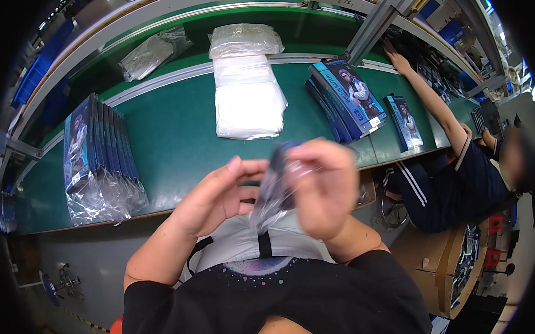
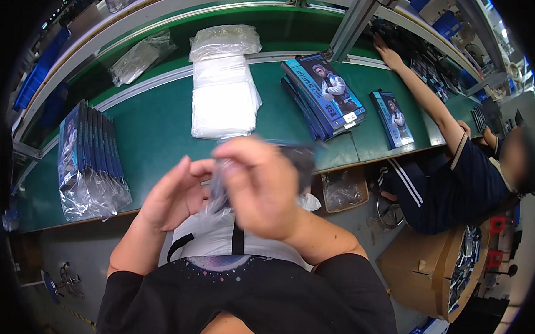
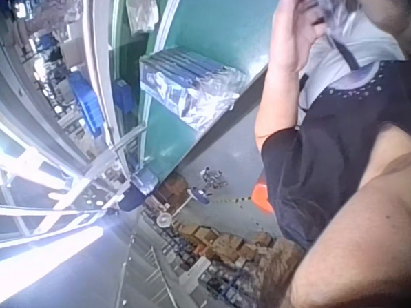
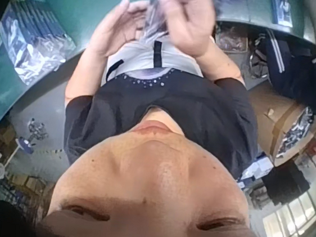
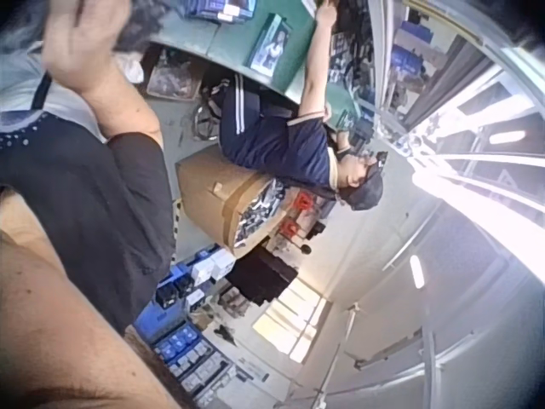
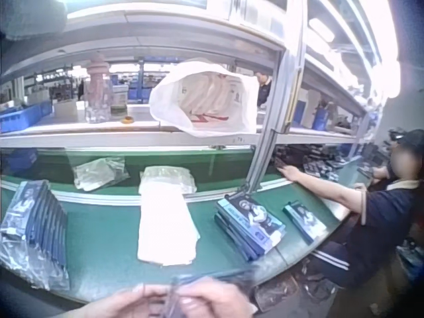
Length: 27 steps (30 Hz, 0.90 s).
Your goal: The recorder is packaging small blue boxes into plastic sleeves and using rubber bands to bundle items on an assembly line.
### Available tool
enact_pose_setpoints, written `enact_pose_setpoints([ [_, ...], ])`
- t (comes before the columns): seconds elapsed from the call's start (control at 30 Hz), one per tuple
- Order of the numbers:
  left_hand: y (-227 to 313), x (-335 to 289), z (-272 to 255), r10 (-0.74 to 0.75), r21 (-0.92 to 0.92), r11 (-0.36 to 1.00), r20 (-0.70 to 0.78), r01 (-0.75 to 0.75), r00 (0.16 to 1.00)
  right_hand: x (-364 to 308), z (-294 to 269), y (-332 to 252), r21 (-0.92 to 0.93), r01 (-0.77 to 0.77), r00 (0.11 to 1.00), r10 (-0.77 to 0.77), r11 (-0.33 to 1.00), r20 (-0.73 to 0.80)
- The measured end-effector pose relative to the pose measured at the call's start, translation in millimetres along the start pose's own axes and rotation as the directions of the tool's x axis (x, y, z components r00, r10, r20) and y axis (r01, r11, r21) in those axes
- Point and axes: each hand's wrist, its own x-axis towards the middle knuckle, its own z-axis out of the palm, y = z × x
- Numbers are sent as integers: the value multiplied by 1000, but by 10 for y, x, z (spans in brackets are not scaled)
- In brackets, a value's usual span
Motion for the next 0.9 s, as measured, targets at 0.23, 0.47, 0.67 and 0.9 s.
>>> enact_pose_setpoints([
  [0.23, 161, -255, -249, 330, -60, 932, -263, -356, 907, -37, 352, 18, 243, 24, 860, -144, 970, 489],
  [0.47, 839, -1075, -494, 977, 997, 79, -75, 11, -198, -17, -32, 167, 79, -200, 907, 154, 977, 392],
  [0.67, 751, -1230, -1069, 963, 529, -261, 91, 807, 252, 135, -224, 305, -71, -13, 979, 27, 997, 202],
  [0.9, 873, -1053, -778, 946, 432, -317, 82, 844, 313, 687, -806, 358, -598, 99, 992, -128, 796, -6],
])
